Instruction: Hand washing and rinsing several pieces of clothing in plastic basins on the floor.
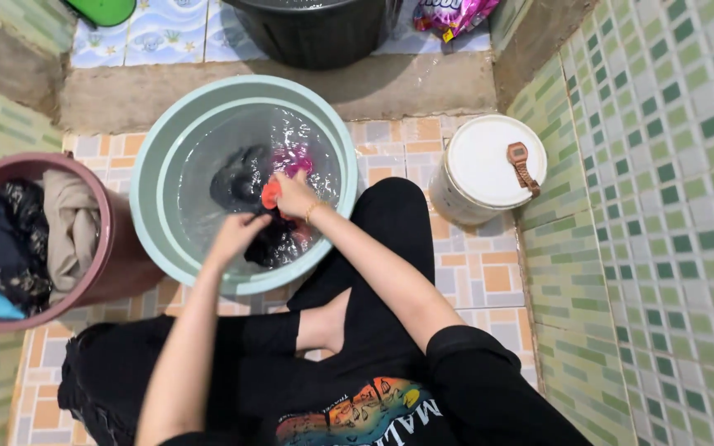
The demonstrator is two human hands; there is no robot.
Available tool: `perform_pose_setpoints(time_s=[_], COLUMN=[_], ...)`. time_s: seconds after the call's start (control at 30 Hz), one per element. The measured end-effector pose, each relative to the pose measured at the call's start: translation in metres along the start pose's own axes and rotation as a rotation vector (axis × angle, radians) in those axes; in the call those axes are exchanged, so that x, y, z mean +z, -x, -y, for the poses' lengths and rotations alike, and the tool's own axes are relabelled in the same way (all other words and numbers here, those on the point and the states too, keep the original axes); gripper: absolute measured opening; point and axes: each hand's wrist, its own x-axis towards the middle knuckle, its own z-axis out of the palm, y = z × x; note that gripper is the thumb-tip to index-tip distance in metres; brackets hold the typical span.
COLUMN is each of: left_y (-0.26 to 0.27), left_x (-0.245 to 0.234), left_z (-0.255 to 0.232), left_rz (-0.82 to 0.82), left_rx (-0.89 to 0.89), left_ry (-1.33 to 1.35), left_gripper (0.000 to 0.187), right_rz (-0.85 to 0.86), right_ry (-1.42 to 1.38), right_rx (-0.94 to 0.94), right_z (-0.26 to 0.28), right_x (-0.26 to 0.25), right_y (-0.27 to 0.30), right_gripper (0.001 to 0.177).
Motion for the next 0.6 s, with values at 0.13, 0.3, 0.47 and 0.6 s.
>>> perform_pose_setpoints(time_s=[0.13,0.3,0.47,0.6], left_y=[0.009,0.014,0.02,0.022], left_x=[0.028,0.012,0.009,0.007], left_z=[-0.001,-0.026,-0.026,-0.026], left_rz=[0.153,0.138,0.086,0.005], left_rx=[-0.171,-0.416,-0.386,-0.371], left_ry=[0.773,1.154,1.248,1.137], left_gripper=[0.039,0.029,0.025,0.019], right_rz=[0.114,0.179,0.309,0.253], right_ry=[0.024,-0.217,-0.227,0.088], right_rx=[0.023,0.042,-0.224,-0.303], right_z=[-0.003,-0.008,-0.011,-0.006], right_x=[0.016,0.014,0.014,0.018], right_y=[0.0,0.008,0.024,0.028], right_gripper=[0.058,0.065,0.079,0.082])
